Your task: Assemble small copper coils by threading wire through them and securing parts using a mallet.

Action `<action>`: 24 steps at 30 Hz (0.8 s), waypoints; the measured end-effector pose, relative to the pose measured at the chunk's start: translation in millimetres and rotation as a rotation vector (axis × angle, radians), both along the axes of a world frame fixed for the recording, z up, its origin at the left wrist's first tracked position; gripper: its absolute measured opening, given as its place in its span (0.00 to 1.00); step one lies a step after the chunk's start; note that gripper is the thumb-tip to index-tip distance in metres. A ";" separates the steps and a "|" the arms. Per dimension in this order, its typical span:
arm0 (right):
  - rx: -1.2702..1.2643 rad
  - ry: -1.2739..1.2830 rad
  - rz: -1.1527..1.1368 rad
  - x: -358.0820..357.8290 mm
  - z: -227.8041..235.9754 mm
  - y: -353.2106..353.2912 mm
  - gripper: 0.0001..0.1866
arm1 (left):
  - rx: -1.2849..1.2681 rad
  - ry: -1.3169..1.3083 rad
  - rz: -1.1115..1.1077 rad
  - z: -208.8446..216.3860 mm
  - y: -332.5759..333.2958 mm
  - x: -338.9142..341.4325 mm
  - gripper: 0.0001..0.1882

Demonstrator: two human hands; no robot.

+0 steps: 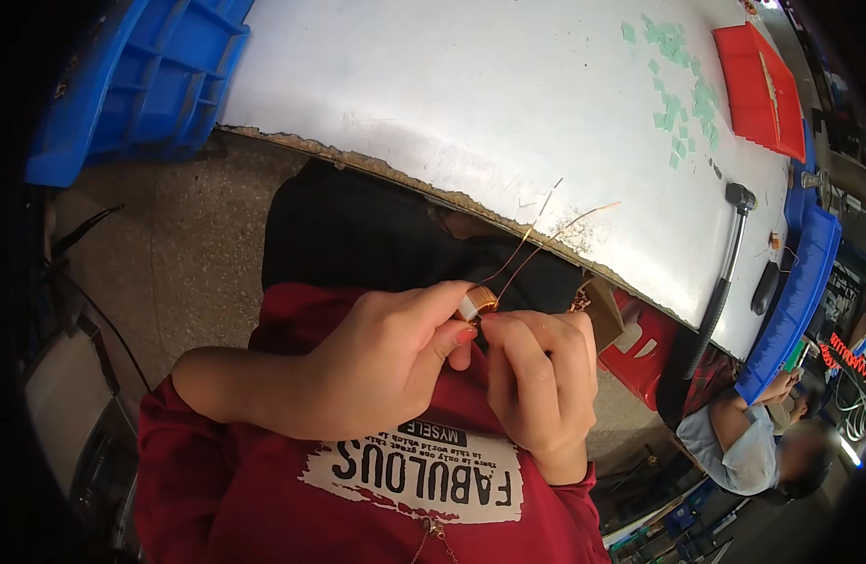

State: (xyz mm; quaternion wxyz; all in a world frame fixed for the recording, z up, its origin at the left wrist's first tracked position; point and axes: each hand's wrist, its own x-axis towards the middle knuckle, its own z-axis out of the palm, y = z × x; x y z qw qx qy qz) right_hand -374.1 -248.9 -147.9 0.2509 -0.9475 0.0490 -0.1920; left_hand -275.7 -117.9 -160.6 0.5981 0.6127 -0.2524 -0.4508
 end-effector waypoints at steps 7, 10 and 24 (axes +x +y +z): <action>0.025 -0.109 -0.032 3.8 -6.7 2.7 0.13 | -0.023 -0.095 0.074 5.1 -1.3 -5.0 0.09; 0.029 -0.100 -0.019 1.9 -9.0 3.5 0.15 | 0.020 -0.136 0.063 3.8 -0.8 -8.1 0.10; -0.002 -0.043 0.029 0.2 -5.6 -15.4 0.17 | -0.017 -0.054 0.021 5.6 -12.3 4.0 0.10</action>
